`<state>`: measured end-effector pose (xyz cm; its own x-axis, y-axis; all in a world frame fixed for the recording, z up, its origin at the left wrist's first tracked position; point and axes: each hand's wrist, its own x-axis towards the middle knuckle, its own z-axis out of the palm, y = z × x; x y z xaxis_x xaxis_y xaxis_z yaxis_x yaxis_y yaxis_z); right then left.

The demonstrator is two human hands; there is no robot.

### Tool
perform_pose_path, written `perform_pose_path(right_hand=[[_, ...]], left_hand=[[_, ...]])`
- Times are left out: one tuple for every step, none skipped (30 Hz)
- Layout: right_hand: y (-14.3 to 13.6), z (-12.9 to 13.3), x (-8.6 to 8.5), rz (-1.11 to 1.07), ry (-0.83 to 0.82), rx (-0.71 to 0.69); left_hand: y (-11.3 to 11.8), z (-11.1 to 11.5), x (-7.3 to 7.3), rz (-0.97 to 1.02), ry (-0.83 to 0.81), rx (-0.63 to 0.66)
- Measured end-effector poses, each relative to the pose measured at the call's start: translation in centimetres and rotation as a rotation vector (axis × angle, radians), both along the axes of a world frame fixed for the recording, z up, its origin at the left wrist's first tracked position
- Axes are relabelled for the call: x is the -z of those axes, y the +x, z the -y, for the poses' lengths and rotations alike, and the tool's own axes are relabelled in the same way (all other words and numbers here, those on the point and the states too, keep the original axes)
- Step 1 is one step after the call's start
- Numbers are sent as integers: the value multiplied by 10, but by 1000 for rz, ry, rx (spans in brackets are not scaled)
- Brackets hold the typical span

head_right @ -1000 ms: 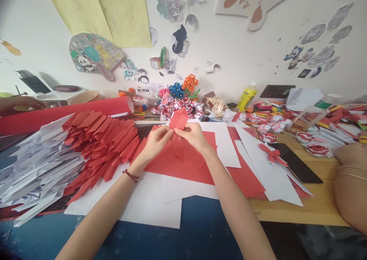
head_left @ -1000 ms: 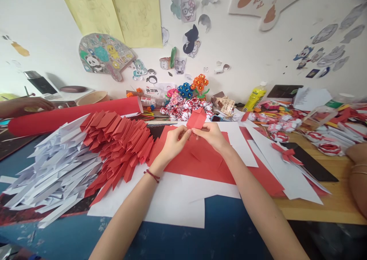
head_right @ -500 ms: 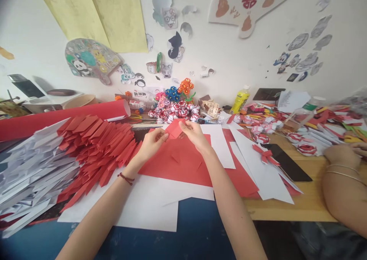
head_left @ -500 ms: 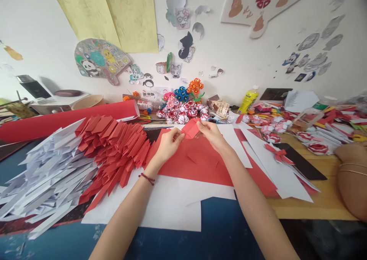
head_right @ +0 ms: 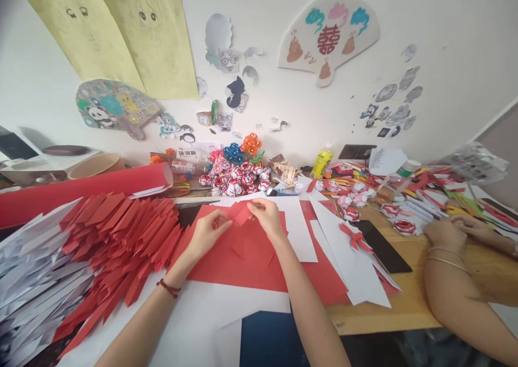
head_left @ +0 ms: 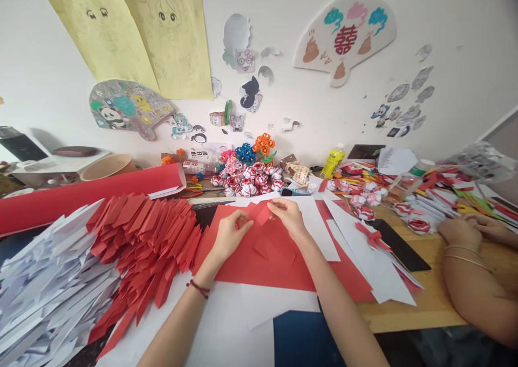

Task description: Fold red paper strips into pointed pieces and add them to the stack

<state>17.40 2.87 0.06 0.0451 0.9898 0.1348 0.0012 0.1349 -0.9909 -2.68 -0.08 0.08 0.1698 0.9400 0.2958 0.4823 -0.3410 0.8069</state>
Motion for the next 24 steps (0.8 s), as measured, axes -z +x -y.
perform_pose_path(right_hand=[[1,0,-1,11,-6,-8],[3,0,-2,33,-10,-25],[6,1,-3,66,-18,-51],[9,3,-5,109,-21,-75],[13,6,-6,167,-21,-95],[17,9,-8,240,-13,-111],[22,14,-9,320,-9,-129],[26,18,-10,379,-3,-111],[30,23,-10,425,-7,-111],[34,27,-9,454,-24,-123],[37,30,-8,471,-44,-135],[39,32,-5,491,-52,-137],[41,32,-3,511,-50,-115],[43,31,0,527,-45,-83],[44,30,3,540,-42,-59],[44,27,6,547,-43,-40],[45,25,8,547,-51,-33],[45,22,10,543,-64,-35],[45,20,11,539,-79,-42],[45,19,11,540,-93,-48],[46,18,10,546,-106,-55],[46,18,9,562,-117,-73],[47,18,8,584,-128,-96],[47,19,6,597,-138,-127]], left_hand=[[0,-1,1,-11,-6,-3],[-1,-1,2,-26,-10,-5],[-2,-2,3,-48,-15,-7],[-2,-3,4,-78,-19,-8],[-3,-4,4,-115,-20,-4],[-3,-5,4,-156,-19,6],[-4,-6,4,-196,-18,27],[-3,-7,3,-234,-20,55],[-3,-9,1,-270,-26,84],[-2,-10,0,-306,-33,107],[-1,-13,-2,-344,-38,123],[1,-15,-3,-384,-39,131],[3,-17,-4,-424,-36,134],[4,-20,-5,-459,-29,135],[6,-23,-5,-485,-25,136],[8,-26,-6,-497,-27,137],[9,-29,-6,-497,-35,137],[11,-31,-6,-485,-48,134],[12,-33,-5,-466,-64,130],[13,-34,-5,-444,-80,128],[14,-34,-6,-426,-96,131],[14,-34,-6,-414,-111,141],[14,-33,-7,-410,-125,157],[13,-32,-8,-413,-139,177]])
